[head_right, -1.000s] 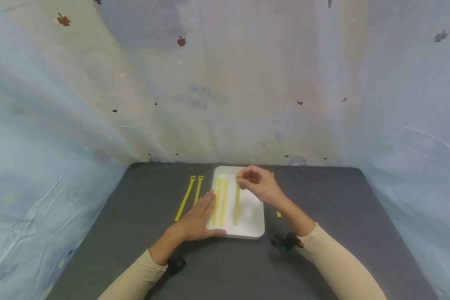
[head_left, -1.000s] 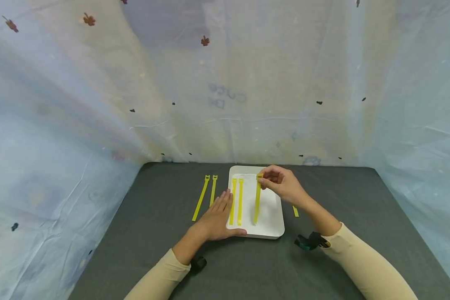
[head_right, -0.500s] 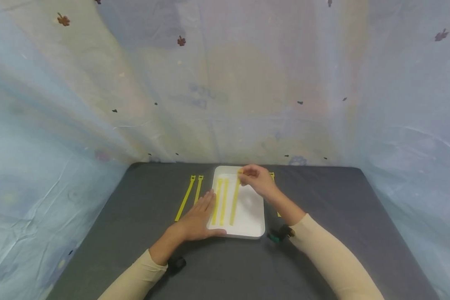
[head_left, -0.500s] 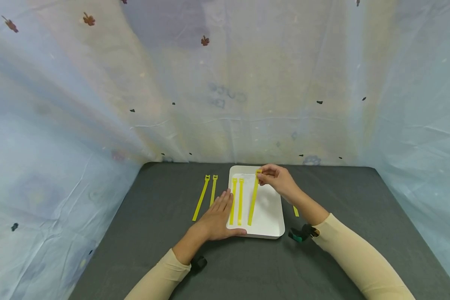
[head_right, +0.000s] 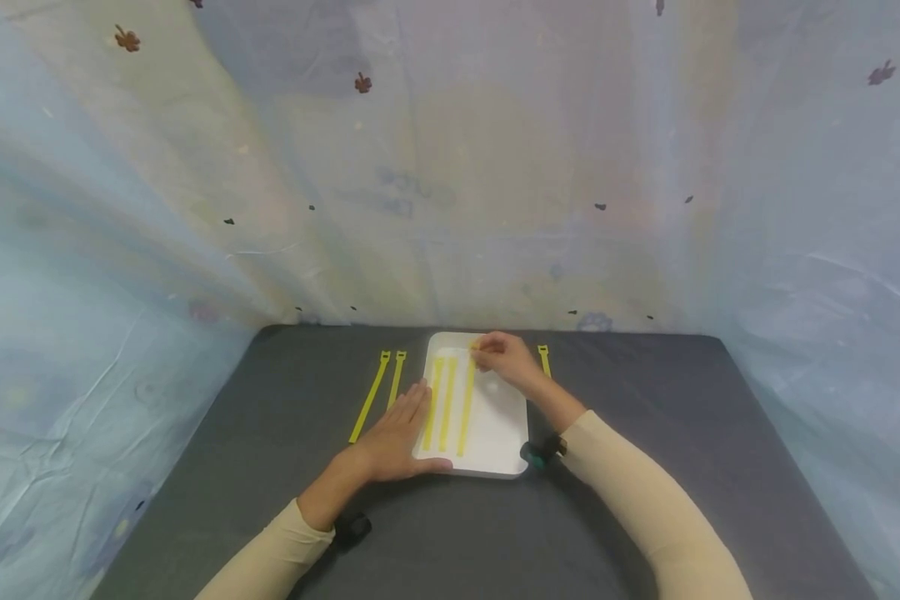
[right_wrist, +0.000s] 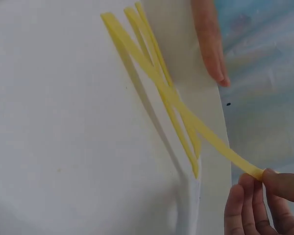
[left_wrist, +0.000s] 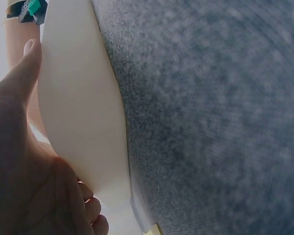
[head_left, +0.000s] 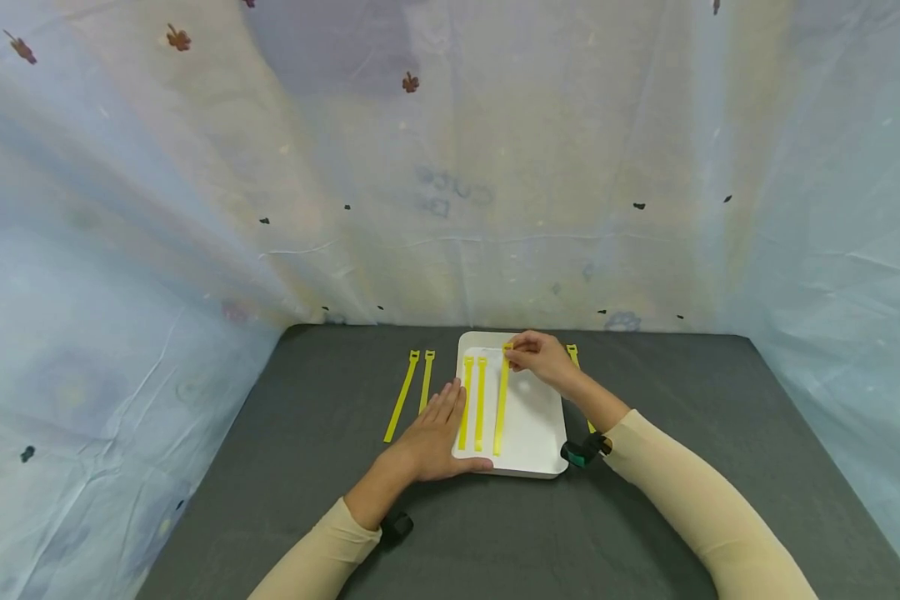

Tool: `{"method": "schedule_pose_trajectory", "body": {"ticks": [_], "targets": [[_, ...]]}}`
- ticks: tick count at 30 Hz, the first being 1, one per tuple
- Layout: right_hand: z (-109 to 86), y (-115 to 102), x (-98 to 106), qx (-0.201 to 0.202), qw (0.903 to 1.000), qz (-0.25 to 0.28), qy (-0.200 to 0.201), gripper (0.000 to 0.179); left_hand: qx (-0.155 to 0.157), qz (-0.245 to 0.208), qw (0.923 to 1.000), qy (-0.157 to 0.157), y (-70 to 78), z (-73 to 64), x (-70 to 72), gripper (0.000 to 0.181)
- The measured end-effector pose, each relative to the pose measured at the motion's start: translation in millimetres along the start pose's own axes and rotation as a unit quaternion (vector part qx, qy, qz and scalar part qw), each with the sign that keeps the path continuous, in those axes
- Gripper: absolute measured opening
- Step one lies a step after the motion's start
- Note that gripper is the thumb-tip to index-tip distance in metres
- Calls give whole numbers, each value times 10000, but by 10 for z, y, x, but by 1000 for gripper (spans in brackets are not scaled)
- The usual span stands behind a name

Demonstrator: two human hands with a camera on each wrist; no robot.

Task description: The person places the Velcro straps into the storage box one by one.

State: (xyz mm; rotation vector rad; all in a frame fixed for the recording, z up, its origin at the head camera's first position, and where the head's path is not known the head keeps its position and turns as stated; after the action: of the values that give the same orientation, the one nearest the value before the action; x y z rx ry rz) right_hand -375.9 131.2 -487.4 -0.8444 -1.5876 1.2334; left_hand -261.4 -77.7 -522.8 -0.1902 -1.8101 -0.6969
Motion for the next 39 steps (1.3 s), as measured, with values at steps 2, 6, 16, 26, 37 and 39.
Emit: {"method": "schedule_pose_trajectory", "body": {"ticks": [2,6,16,26,37,39], "targets": [[38,28,-12,-49,9999,-128,-15,24,8,-1,10000,-17,16,-13,17,136],[96,27,-40,-137,9996,-260,-9,27,16,77,10000,33,0,-6,-1,136],[247,63,-109,-243,9981,-568,-63,29,70,160,9998,-27,11,-5,16,135],[322,77,-144,-94,9974,-718,13,27,119,250,9996,-49,41,-16,57,134],[425,198,-148,-319,9945,-997,-52,23,59,254,9997,-7,52,-28,70,134],[429,200,-158,-335,9939,-1044,-81,23,55,261,9996,-16,51,-27,68,134]]}}
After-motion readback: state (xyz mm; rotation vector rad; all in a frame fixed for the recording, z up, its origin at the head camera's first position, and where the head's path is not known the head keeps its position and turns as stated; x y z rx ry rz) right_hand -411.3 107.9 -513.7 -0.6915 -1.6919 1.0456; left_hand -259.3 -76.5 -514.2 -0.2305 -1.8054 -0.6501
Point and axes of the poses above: each hand's wrist, its own z-axis towards the middle knuckle, its own x-axis out of the back of the hand, y = z × x, the point moved 7 cm from there along z, towards the middle knuckle, and after that the axes turned 5 degrees about -y, right-handed, at the moved point
